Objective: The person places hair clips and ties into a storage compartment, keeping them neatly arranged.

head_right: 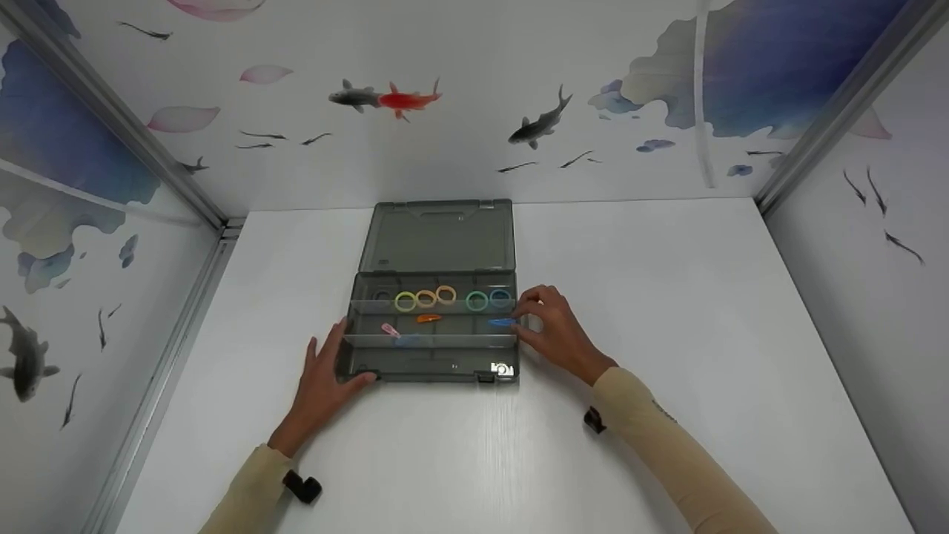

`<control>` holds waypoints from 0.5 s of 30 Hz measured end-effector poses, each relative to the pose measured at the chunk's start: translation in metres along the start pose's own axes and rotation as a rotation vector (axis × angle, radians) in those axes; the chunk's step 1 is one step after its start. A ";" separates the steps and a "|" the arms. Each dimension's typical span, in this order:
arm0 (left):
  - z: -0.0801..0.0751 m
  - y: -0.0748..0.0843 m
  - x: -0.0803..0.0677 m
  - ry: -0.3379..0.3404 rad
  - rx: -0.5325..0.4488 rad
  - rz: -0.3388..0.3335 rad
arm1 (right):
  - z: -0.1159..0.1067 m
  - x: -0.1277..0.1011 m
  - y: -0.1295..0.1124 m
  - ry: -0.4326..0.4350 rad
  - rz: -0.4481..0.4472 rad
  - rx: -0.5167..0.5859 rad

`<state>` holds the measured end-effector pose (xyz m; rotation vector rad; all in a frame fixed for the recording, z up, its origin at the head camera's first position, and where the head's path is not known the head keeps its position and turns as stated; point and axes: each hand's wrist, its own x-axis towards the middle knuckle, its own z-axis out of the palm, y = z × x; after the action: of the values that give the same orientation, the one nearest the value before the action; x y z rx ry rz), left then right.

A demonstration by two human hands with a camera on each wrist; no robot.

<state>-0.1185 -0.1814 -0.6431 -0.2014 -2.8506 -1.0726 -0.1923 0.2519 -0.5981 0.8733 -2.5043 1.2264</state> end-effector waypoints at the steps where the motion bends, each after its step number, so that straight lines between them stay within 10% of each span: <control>1: 0.000 0.000 0.000 0.001 -0.001 0.001 | 0.000 0.000 0.000 0.001 -0.001 0.003; 15: 0.001 0.001 -0.003 0.015 -0.021 -0.021 | 0.003 0.006 0.005 0.002 -0.011 0.027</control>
<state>-0.1156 -0.1801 -0.6439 -0.1647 -2.8350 -1.1036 -0.1994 0.2496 -0.6007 0.8910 -2.4836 1.2595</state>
